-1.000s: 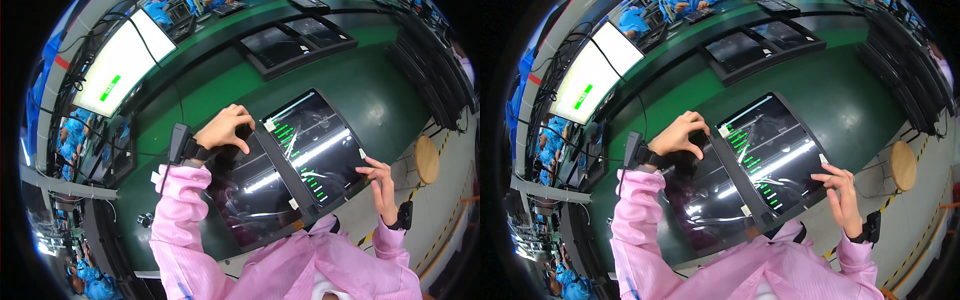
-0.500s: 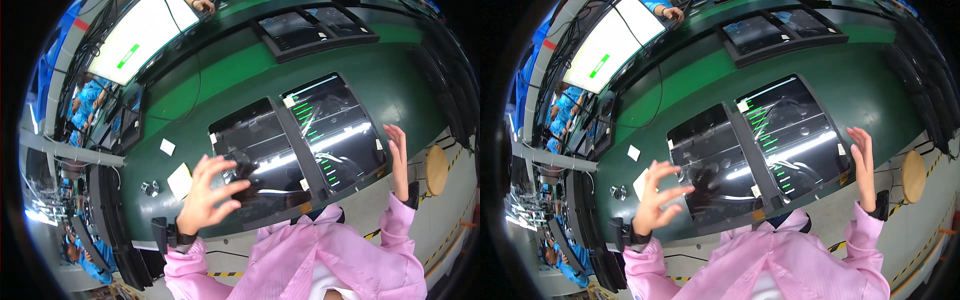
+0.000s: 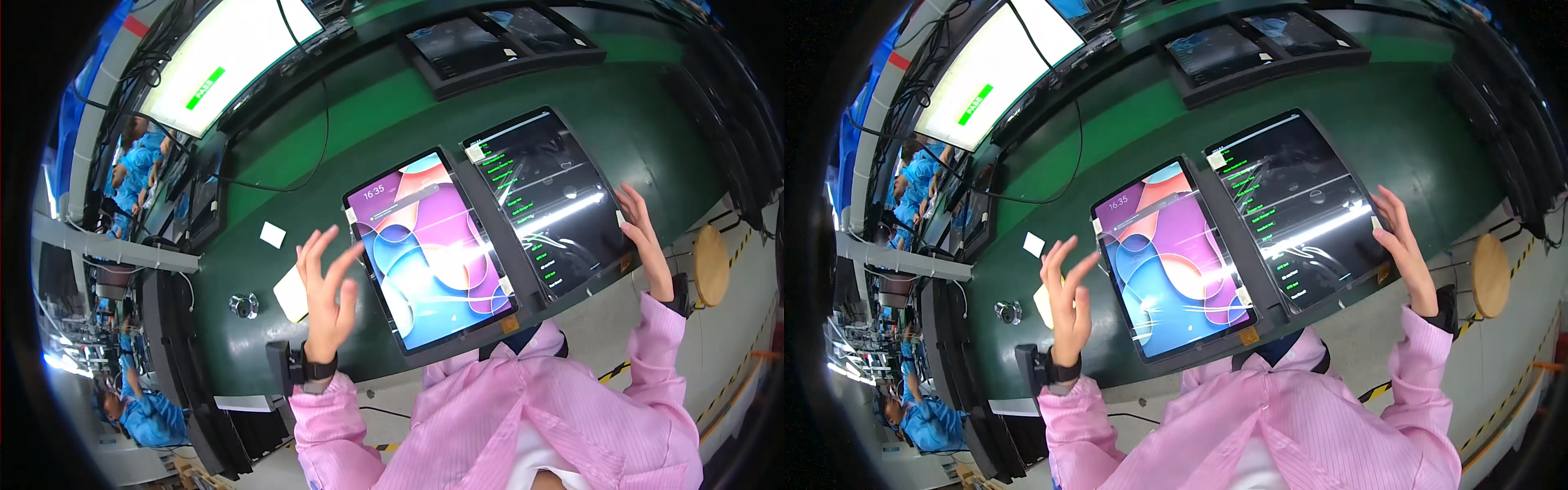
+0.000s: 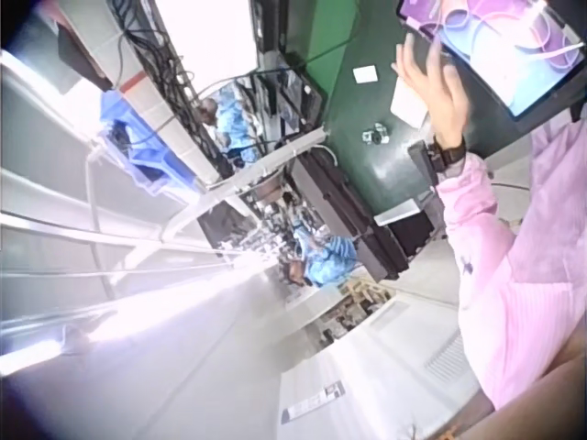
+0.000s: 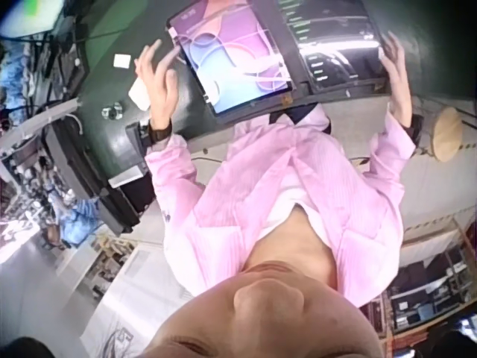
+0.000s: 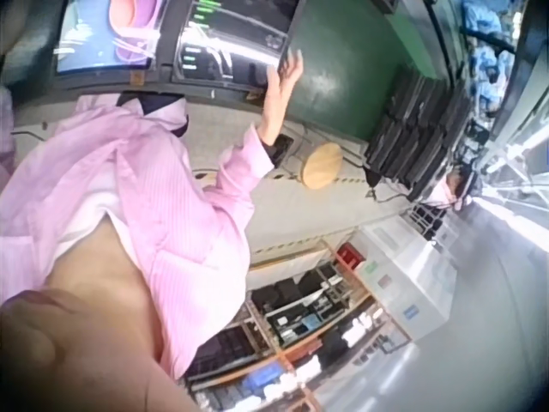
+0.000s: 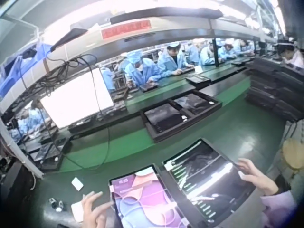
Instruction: The recorder is testing multiple electronic tablets on a factory assembly line, interacting with the screens and using a yellow tool to connect or adjust components.
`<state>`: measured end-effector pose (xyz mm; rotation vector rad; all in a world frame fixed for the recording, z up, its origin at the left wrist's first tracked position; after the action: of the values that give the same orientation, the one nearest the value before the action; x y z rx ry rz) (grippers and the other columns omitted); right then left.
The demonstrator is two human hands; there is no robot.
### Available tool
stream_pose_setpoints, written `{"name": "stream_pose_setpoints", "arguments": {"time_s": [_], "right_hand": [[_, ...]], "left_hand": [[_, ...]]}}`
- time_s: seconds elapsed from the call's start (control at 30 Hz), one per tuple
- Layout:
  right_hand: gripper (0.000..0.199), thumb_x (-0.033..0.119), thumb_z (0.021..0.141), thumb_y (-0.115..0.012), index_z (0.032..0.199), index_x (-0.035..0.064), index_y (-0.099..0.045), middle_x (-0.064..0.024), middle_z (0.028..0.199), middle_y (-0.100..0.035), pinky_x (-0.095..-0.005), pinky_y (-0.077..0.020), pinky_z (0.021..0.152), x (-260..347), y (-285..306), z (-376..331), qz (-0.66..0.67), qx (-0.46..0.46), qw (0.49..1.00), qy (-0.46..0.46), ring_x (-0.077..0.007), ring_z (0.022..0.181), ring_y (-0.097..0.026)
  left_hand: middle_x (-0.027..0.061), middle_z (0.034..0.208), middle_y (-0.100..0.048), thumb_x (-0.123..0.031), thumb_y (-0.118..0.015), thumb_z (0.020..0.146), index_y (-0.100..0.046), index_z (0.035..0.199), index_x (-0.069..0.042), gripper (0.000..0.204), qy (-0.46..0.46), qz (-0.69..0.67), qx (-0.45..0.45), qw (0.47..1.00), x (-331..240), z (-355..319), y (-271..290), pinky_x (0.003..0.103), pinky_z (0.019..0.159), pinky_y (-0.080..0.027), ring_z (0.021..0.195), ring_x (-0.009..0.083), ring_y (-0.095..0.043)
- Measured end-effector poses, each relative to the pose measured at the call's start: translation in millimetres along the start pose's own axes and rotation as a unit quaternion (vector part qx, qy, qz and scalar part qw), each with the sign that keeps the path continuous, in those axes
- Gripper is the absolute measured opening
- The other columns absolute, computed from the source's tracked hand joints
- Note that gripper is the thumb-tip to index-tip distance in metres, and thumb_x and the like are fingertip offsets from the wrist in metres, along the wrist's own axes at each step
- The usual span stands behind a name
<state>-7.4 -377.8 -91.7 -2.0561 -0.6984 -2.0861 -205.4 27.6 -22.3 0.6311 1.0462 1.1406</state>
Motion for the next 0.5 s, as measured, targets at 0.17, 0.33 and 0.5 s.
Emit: {"name": "stream_pose_setpoints", "arguments": {"time_s": [0.17,0.33,0.5], "right_hand": [[0.076,0.022,0.078,-0.06,0.142,0.0073,-0.022,-0.02,0.138,-0.033,-0.0375,-0.0193,0.109,2,3,0,-0.038,0.021,0.998,0.038,-0.0287,0.131,-0.03],[0.085,0.017,0.073,-0.066,0.143,0.0076,-0.019,-0.0216,0.137,-0.033,-0.0385,-0.0185,0.109,8,-5,1,-0.057,0.036,0.996,0.059,-0.0304,0.131,-0.03],[0.094,0.022,0.069,-0.073,0.143,0.0078,-0.017,-0.0238,0.135,-0.036,-0.0401,-0.0216,0.108,11,-14,2,-0.145,0.026,0.987,0.068,-0.0331,0.129,-0.032]], "left_hand": [[0.0164,0.131,-0.045,-0.048,-0.035,0.09,-0.072,0.094,-0.023,0.045,-0.099,-0.087,0.159,0.978,-26,-33,-14,0.058,0.105,-0.013,0.128,0.0361,-0.029],[0.0158,0.14,-0.033,-0.032,-0.027,0.097,-0.057,0.123,-0.012,0.044,0.062,0.064,-0.004,0.996,8,-29,-14,0.05,0.109,-0.008,0.132,0.0356,-0.024],[0.0156,0.137,-0.039,-0.04,-0.023,0.097,-0.063,0.115,-0.014,0.05,0.063,0.002,-0.016,0.998,-7,-39,-7,0.051,0.109,-0.007,0.132,0.0356,-0.025]]}}
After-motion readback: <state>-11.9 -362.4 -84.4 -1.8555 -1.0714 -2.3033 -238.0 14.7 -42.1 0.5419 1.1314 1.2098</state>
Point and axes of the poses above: each hand's wrist, its own z-axis towards the middle knuckle, its own y-axis out of the back of the hand, x = y × z, the point moved 4 cm from there along z, towards the middle knuckle
